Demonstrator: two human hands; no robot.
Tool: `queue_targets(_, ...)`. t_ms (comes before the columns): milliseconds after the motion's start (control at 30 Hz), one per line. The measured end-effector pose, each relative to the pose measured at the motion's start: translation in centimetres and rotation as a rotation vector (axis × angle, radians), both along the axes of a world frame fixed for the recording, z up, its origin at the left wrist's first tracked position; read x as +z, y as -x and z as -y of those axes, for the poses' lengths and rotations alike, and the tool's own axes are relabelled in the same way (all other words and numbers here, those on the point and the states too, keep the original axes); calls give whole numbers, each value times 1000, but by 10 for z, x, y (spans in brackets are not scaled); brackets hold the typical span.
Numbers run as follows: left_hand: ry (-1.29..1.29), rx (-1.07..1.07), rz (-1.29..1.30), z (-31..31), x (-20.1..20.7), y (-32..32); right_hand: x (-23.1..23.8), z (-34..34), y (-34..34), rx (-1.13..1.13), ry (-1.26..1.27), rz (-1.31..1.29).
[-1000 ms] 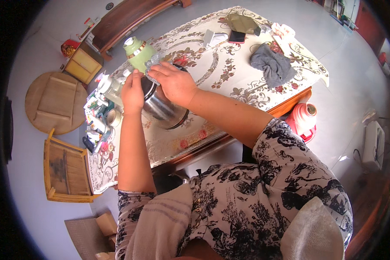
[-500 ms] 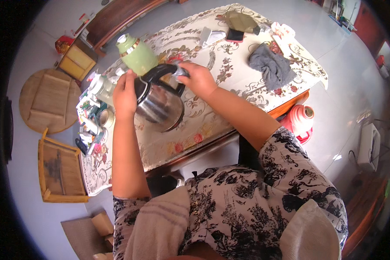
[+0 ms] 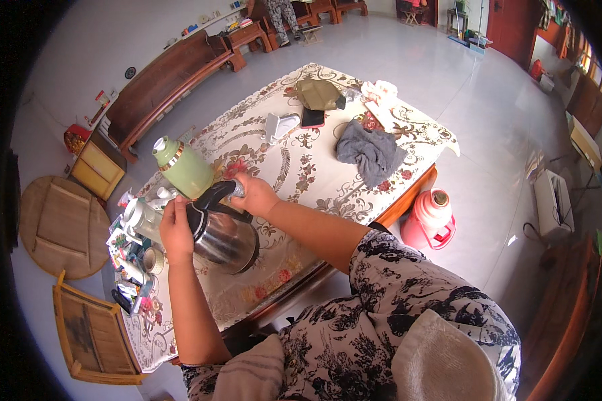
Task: The person scrubs the exterior of a stainless steel electric kettle with a steel wool pad while it sits on a table. They rotate the kettle to clean different sides and the handle, then wipe the surface with a cloth. The person also briefly handles a green thermos and a pink water bottle on the table.
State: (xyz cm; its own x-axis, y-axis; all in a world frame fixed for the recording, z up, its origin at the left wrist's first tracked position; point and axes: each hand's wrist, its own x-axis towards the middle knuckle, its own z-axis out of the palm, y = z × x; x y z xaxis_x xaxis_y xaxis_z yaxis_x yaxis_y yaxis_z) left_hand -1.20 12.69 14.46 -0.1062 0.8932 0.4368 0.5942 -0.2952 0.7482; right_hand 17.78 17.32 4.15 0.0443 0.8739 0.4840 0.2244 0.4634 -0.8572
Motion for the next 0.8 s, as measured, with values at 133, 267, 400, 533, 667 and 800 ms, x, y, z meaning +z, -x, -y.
queue_targets(133,40,-1,-1,3,2,1,-11,-6,0,63,36,-44)
queue_targets(267,34,0,-3,5,7,-8,-50,-22,-5,232,225,-247)
queue_targets(400,30,-57,6,1,4,4,-50,-13,-7,277,374,-200)
queue_targets(533,68,-317,133,-11,-4,24,-44,18,-11,297,490,-208)
queue_targets(667,252,-598,254,-14,4,31,-34,70,-12,190,221,-136)
queue_targets(800,204,-652,189,-12,3,26,-5,96,-12,147,178,-132)
